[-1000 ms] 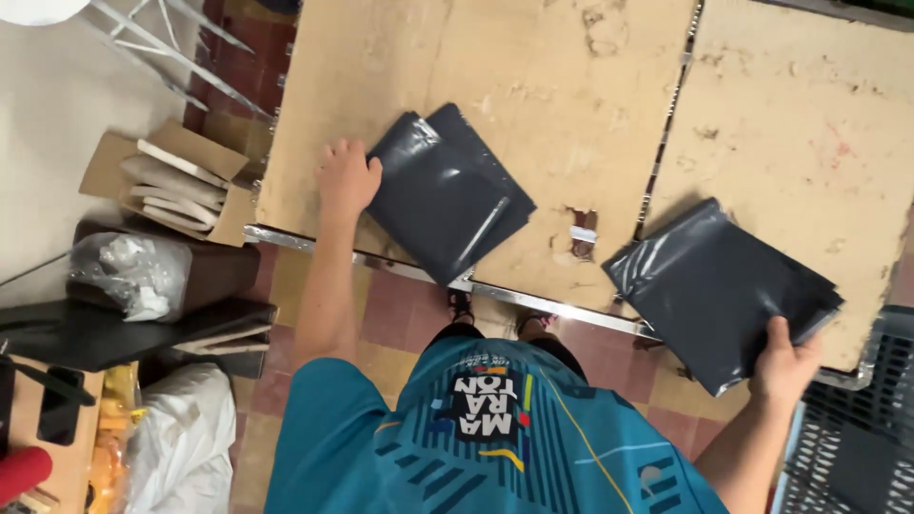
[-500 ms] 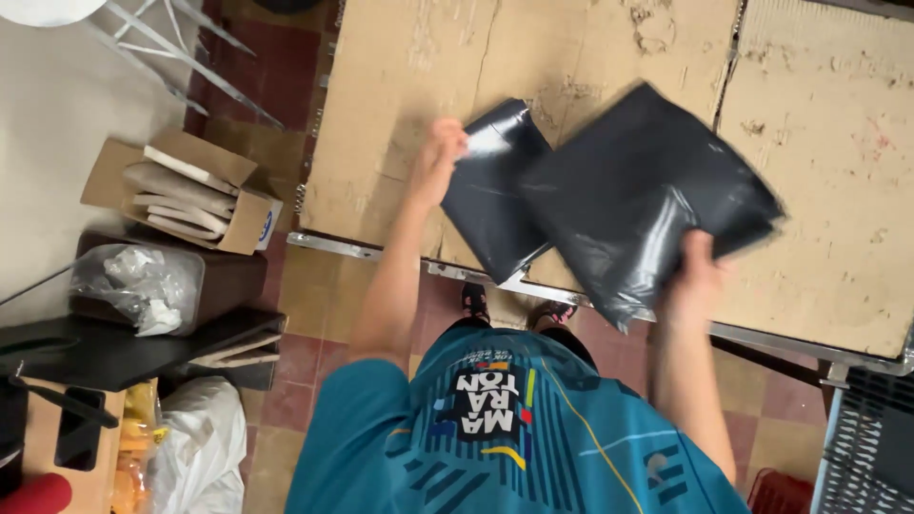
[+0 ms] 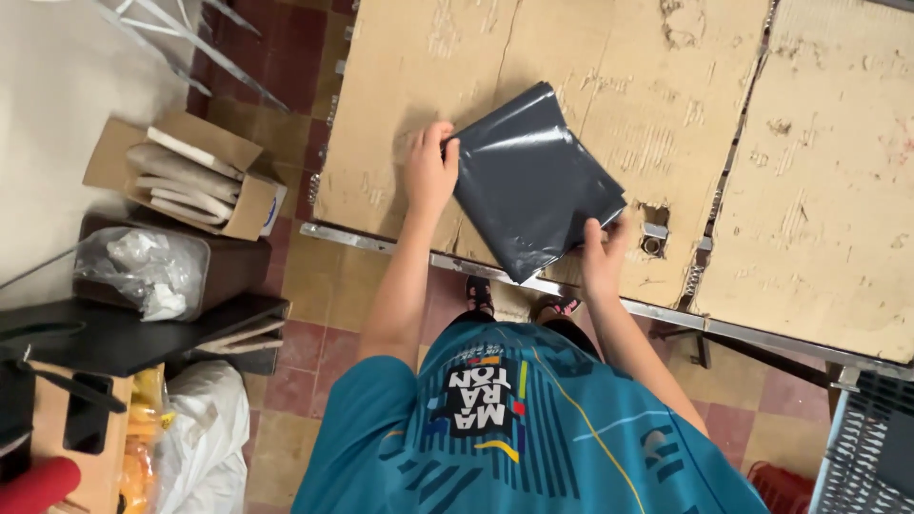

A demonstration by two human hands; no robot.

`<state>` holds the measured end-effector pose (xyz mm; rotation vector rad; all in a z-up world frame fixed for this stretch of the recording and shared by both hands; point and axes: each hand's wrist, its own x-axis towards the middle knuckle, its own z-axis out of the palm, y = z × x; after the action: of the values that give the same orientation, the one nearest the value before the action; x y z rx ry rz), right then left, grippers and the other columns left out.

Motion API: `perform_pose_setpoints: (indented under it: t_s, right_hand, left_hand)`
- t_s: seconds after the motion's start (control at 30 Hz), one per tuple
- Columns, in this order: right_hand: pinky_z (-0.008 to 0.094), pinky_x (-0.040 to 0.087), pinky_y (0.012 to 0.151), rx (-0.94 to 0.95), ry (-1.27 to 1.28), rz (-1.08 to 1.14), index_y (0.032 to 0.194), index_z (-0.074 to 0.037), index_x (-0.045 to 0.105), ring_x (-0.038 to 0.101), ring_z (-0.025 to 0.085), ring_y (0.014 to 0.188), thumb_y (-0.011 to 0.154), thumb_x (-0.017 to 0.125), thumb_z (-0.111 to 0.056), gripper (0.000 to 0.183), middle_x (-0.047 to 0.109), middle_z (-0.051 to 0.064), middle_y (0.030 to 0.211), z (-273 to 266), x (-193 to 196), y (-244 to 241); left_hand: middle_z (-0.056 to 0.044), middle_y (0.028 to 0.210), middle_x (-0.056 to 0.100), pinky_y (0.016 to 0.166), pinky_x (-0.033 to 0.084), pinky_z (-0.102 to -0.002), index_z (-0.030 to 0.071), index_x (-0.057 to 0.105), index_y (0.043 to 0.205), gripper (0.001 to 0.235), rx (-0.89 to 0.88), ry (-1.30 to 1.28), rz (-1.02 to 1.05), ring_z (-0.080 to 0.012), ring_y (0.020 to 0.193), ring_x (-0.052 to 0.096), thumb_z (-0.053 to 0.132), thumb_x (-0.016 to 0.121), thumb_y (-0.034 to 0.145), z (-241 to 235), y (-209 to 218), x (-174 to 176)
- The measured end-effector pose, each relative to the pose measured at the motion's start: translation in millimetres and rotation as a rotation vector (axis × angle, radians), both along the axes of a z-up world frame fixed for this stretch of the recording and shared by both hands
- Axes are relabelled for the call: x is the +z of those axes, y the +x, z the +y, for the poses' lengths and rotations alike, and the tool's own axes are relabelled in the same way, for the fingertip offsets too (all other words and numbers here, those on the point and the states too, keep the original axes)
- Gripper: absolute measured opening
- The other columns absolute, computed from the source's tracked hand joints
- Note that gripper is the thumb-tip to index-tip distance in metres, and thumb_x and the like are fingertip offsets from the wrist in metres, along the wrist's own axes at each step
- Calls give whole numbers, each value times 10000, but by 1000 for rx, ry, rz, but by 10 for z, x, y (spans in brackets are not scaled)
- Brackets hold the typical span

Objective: Collecting plastic bags from a production line, folding them into stacks, and placing them in a bin, followed by a break to prepare mate.

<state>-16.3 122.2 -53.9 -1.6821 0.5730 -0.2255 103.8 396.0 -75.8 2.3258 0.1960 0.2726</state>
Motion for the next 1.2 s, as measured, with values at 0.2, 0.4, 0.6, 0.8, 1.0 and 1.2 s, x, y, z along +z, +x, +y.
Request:
perform_pose_setpoints:
  t_s: [0.2,0.4,0.6,0.8,1.0,1.2]
  right_hand:
    - [561,238,1146,469,-956,-355,1449,-29,500,388,429,1376,779,688,-531,857,474,229,1448,351,126,-64]
    - [711,35,1172,856,-1162,-226,1558,-78,320,148,445,1508,665,651,-796,1193,277,182,1624,609,180,96]
    - [718,52,1175,921,-1219,-197,1550,-58,308,140,447,1507,601,692,-815,1273,257,199,1619,584,191,115]
    - [618,147,1181,799,-971,-240,1529,-89,359,230,389,1492,662,550,-879,1189,329,160,1587,356,153,294]
    - [612,410,968,419,-827,-153,1598,-200,212,510,436,1168,774,493,-806,1061,384,91,1550,-579,524,211]
    - [487,517,936,326,-354,-318,1401,-146,528,640,354,1138,952,621,-419,533,652,88,1273,-1707,674,-710]
  left_hand:
    - [-145,1524,386,1074,291,-725,101,481,1409,619,-161,499,-167,-397,1472,250,316,653,855,-599,-162,568]
    - [-201,1628,258,1121,204,-735,36,352,1527,883,-313,549,-27,-424,1514,168,542,650,868,-748,-45,318]
    - [-139,1436,455,951,429,-626,87,374,1513,833,-239,559,156,-376,1313,420,559,640,880,-756,381,285]
    - [-26,1290,587,851,481,-568,259,555,1358,791,-285,244,483,-335,1216,532,609,805,695,-566,1181,-382]
    - [-91,964,621,883,469,-399,103,683,1021,321,-862,-105,24,-337,955,628,80,832,738,-1187,406,1120]
    - [-33,1071,691,1019,435,-464,124,664,1009,271,-1133,-151,-529,-311,1062,625,222,816,807,-2354,-582,2256]
